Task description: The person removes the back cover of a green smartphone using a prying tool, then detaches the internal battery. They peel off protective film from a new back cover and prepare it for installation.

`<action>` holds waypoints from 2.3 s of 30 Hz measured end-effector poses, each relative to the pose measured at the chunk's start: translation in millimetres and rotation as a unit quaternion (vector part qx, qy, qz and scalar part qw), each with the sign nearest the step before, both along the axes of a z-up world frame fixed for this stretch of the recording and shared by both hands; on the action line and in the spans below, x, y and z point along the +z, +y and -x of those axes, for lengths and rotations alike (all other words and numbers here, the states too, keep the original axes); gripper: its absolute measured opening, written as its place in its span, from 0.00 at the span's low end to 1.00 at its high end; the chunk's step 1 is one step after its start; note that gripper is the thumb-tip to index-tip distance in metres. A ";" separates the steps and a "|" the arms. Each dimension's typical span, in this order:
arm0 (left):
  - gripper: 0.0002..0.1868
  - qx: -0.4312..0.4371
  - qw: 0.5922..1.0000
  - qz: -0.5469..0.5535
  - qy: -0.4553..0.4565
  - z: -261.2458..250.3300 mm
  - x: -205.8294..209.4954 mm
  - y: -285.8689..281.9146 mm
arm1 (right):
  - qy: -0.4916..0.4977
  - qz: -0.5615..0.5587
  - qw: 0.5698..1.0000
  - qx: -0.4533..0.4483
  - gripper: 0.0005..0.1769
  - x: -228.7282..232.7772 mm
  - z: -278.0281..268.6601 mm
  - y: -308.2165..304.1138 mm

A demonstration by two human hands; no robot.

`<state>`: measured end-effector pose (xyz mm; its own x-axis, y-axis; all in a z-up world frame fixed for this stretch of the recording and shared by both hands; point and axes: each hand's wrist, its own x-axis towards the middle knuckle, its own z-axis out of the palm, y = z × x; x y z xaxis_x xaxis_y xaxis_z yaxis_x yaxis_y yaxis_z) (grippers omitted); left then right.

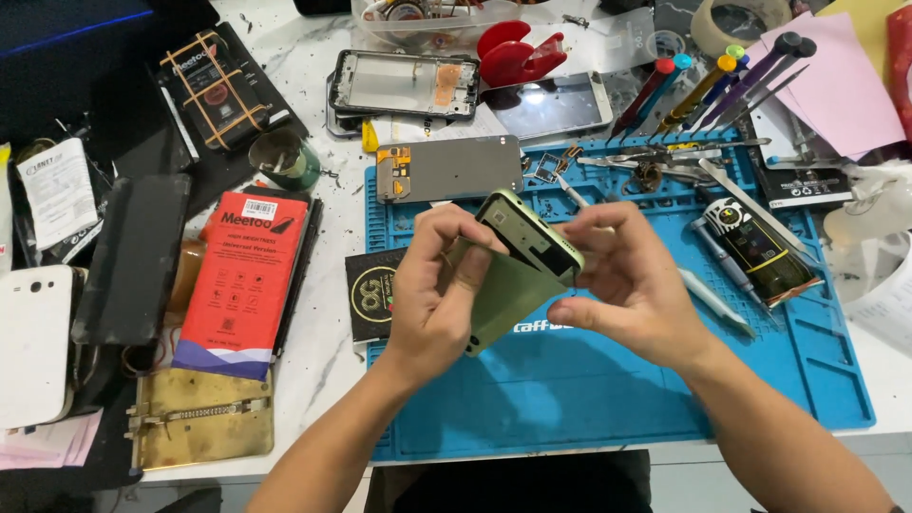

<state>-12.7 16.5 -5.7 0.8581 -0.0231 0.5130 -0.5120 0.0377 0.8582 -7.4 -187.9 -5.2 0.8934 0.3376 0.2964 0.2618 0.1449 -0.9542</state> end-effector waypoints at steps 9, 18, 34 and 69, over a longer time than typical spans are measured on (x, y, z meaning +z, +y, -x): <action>0.22 0.012 0.999 0.006 -0.045 4.8 -4.4 -5.8 | 0.033 0.005 0.998 0.051 0.27 -0.4 2.1 11.6; 0.19 0.159 0.967 0.037 -0.193 -2.3 -9.9 -25.8 | -0.138 0.112 0.982 -0.062 0.11 -25.1 12.9 15.3; 0.19 0.074 0.963 0.239 -0.096 2.3 12.2 -11.2 | 0.046 -0.005 0.998 -0.053 0.15 12.3 16.6 39.9; 0.57 0.159 0.963 -0.191 -0.109 8.4 -19.0 -14.6 | 0.091 0.031 0.980 -0.175 0.17 -3.8 23.4 26.5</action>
<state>-21.1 1.9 -24.7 0.7254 -0.0001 0.6883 -0.6158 -0.4468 0.6490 -30.8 -161.3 -9.0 0.9938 0.0144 0.1101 0.1099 0.0166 -0.9938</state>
